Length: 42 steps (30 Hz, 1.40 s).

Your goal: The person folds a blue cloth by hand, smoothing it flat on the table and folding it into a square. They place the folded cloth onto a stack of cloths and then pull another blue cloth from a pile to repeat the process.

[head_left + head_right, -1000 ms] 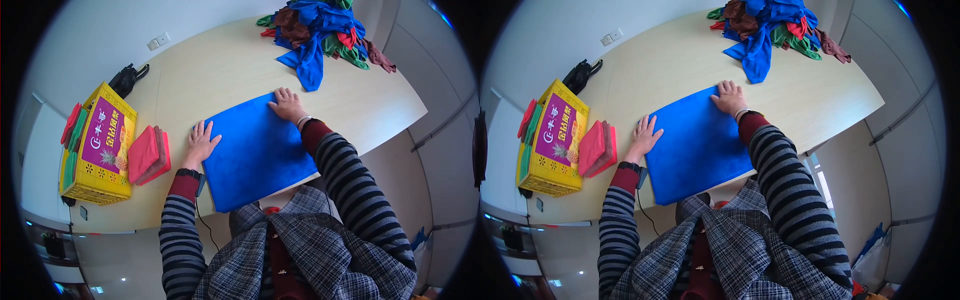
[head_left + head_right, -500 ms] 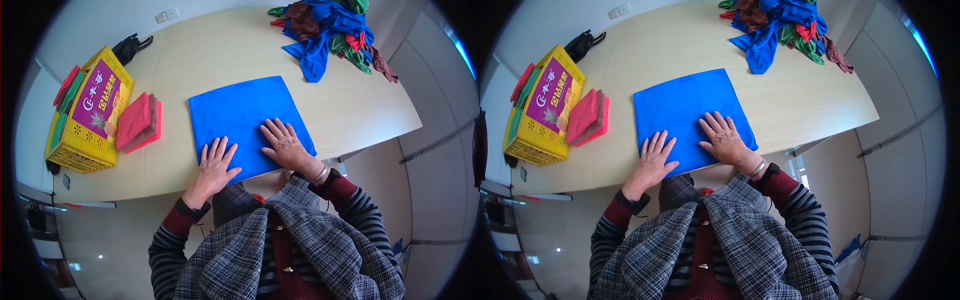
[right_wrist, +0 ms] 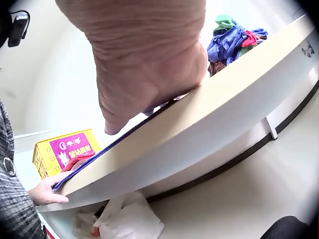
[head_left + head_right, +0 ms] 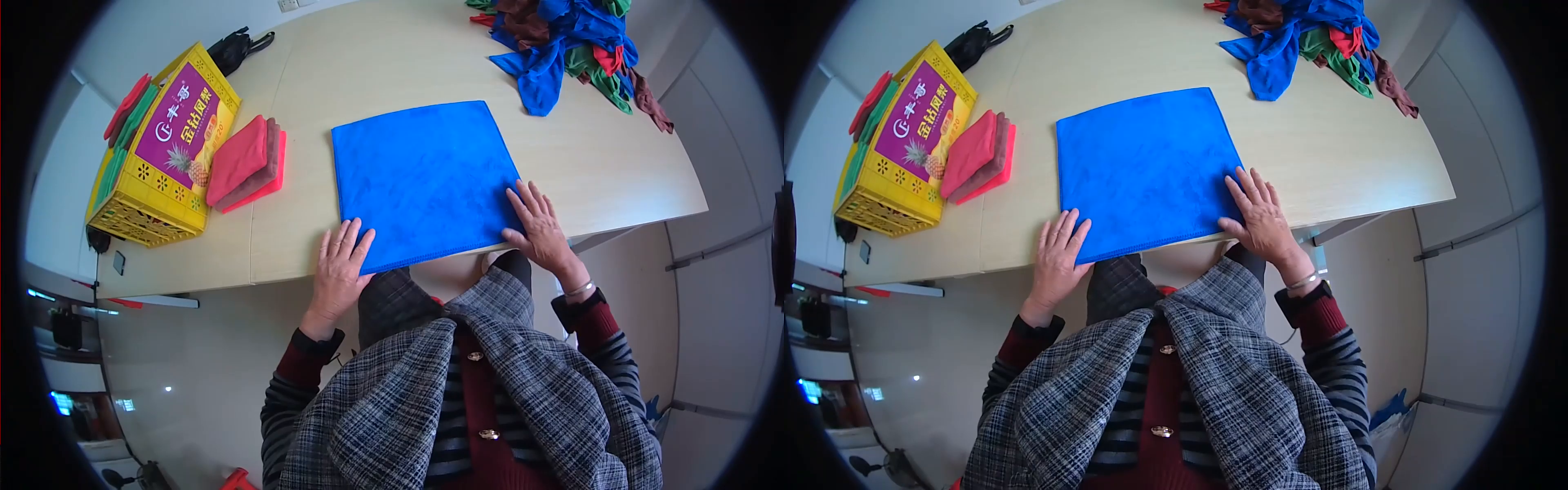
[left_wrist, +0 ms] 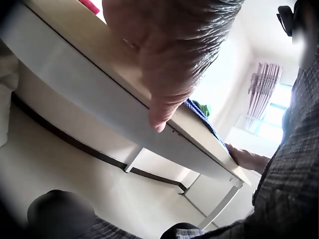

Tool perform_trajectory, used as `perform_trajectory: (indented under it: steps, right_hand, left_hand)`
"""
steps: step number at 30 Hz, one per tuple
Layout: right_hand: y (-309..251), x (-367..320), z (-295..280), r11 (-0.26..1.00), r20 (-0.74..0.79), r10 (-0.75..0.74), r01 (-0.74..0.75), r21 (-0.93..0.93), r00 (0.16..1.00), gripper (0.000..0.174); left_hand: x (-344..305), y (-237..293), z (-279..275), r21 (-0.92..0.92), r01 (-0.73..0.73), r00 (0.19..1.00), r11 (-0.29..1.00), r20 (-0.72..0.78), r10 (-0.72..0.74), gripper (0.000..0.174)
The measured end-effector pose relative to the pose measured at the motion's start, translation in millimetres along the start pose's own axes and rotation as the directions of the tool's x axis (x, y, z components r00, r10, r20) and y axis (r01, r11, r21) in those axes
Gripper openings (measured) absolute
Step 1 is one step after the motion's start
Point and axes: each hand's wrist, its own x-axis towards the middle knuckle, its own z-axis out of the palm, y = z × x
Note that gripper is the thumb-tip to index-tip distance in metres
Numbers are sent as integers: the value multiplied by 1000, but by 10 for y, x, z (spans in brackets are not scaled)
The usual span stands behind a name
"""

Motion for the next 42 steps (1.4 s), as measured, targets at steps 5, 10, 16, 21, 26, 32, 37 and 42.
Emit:
perform_trajectory:
  steps: [5,10,16,21,26,32,37,42]
  right_hand:
    - [-254,-10,-198,985,13,-160,159,62,987,92]
    - [-302,-39,-6,989,-16,-127,128,76,992,86]
    - [-67,-85,337,972,-113,-207,217,84,972,87]
    - [-408,-109,-50,951,-219,-275,298,79,936,58]
    - [-217,-125,52,942,-212,-288,316,112,934,51]
    - [-390,-154,-95,956,-100,-292,293,-6,951,73]
    - [-695,-64,-69,942,-183,-329,309,-130,926,87]
    - [-1229,133,185,951,-96,-309,308,-22,946,72]
  left_hand:
    - [-122,-50,-96,-3,-105,968,995,-228,101,60]
    - [-327,-183,112,-84,-36,940,996,-340,5,53]
    - [-307,-233,260,-196,14,929,980,-360,-85,48]
    - [-323,-248,196,-230,-13,910,973,-407,-84,33]
    - [-308,-286,273,-300,15,908,954,-395,-139,37]
    - [-287,-309,225,-333,37,903,942,-393,-175,34]
    - [-273,-265,73,-327,51,916,944,-361,-175,33]
    - [-271,-220,25,-298,45,914,954,-374,-160,34]
